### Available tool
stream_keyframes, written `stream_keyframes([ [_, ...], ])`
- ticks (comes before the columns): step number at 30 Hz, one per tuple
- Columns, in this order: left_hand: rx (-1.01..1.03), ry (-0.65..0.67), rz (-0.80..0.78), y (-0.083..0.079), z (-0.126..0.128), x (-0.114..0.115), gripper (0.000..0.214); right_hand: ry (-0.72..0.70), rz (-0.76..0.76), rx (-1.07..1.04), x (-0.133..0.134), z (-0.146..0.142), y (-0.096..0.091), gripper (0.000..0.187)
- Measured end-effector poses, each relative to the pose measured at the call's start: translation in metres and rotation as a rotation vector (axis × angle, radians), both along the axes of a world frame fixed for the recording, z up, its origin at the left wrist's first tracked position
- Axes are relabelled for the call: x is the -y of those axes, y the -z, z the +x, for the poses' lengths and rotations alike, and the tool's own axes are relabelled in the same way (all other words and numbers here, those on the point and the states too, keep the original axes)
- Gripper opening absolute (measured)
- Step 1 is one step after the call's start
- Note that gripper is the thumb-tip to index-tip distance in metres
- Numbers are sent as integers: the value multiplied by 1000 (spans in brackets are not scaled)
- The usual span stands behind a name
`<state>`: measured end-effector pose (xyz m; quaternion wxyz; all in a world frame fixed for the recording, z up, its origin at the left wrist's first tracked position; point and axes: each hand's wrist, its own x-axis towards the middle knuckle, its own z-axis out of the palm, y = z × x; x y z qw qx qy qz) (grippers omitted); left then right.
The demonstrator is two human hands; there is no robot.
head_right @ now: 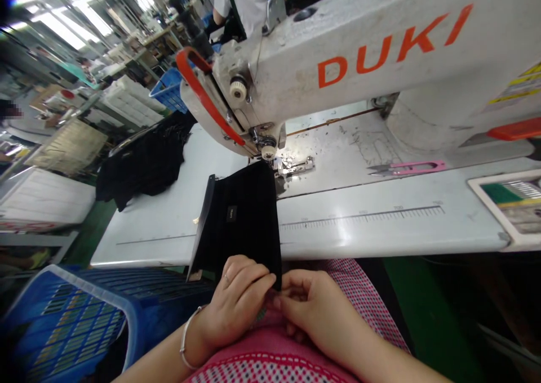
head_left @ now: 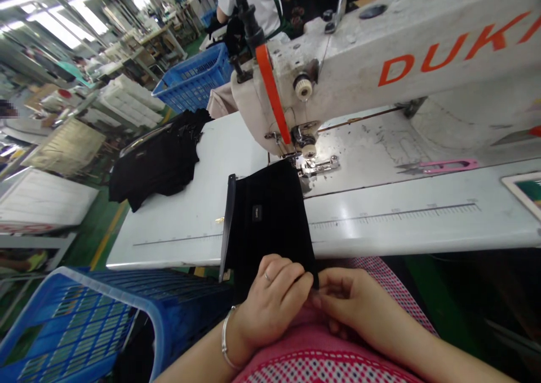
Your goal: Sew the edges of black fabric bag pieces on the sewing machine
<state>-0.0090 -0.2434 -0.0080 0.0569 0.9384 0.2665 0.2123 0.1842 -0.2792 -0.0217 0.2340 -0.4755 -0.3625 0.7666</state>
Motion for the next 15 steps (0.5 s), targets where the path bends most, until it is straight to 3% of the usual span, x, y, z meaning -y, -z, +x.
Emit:
stream_keyframes([
  [3, 71, 35, -23, -3, 0, -3, 22, -47, 320, 256, 2, 6, 4, 14],
  [6, 94, 52, -64, -3, -1, -4, 25, 1, 944, 573, -1, 16, 10, 11],
  [9, 117, 65, -100, -2, 0, -4, 25, 41, 1496, 676, -10, 24, 8, 17],
  [12, 164, 92, -112, -4, 2, -4, 20, 62, 1750, 671, -20, 29, -5, 23],
  [15, 144, 116, -108, -6, 4, -7, 14, 69, 1831, 688, -28, 29, -14, 32],
])
